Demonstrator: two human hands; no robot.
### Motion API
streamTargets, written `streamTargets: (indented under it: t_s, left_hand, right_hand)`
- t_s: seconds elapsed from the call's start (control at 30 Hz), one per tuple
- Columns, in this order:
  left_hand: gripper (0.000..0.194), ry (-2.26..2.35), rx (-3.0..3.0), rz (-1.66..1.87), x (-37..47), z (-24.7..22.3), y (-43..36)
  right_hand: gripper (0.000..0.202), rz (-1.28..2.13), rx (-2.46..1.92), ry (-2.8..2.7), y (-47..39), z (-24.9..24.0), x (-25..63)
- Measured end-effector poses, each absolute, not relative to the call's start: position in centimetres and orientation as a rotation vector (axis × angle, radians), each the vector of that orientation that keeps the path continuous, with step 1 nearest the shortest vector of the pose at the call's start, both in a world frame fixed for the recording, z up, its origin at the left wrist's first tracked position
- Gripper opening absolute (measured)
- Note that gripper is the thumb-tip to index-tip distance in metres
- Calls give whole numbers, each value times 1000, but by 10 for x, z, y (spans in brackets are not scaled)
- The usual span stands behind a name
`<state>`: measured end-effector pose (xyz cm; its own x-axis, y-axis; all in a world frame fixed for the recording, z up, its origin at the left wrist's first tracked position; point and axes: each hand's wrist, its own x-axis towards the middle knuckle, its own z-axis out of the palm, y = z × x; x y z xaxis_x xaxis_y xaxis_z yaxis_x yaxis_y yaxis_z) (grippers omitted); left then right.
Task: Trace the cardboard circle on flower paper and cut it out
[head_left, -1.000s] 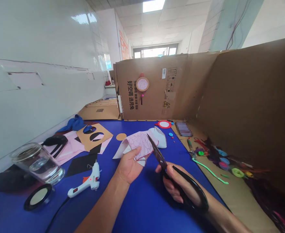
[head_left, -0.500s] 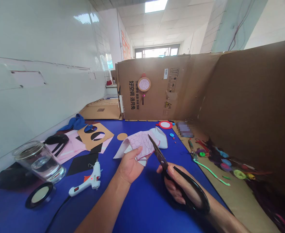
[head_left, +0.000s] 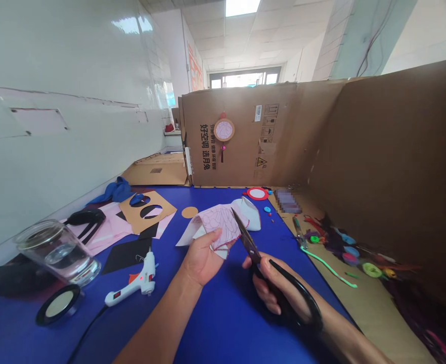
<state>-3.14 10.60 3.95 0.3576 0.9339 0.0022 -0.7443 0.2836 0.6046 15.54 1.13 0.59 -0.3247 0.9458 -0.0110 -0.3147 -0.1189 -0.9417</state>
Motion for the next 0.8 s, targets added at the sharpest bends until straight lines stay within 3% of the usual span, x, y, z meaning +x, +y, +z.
streamTargets:
  t_s: [0.8]
  left_hand:
    - [77, 370, 552, 1162, -30, 40, 104]
  right_hand:
    - [65, 1620, -874, -1127, 12, 11, 153]
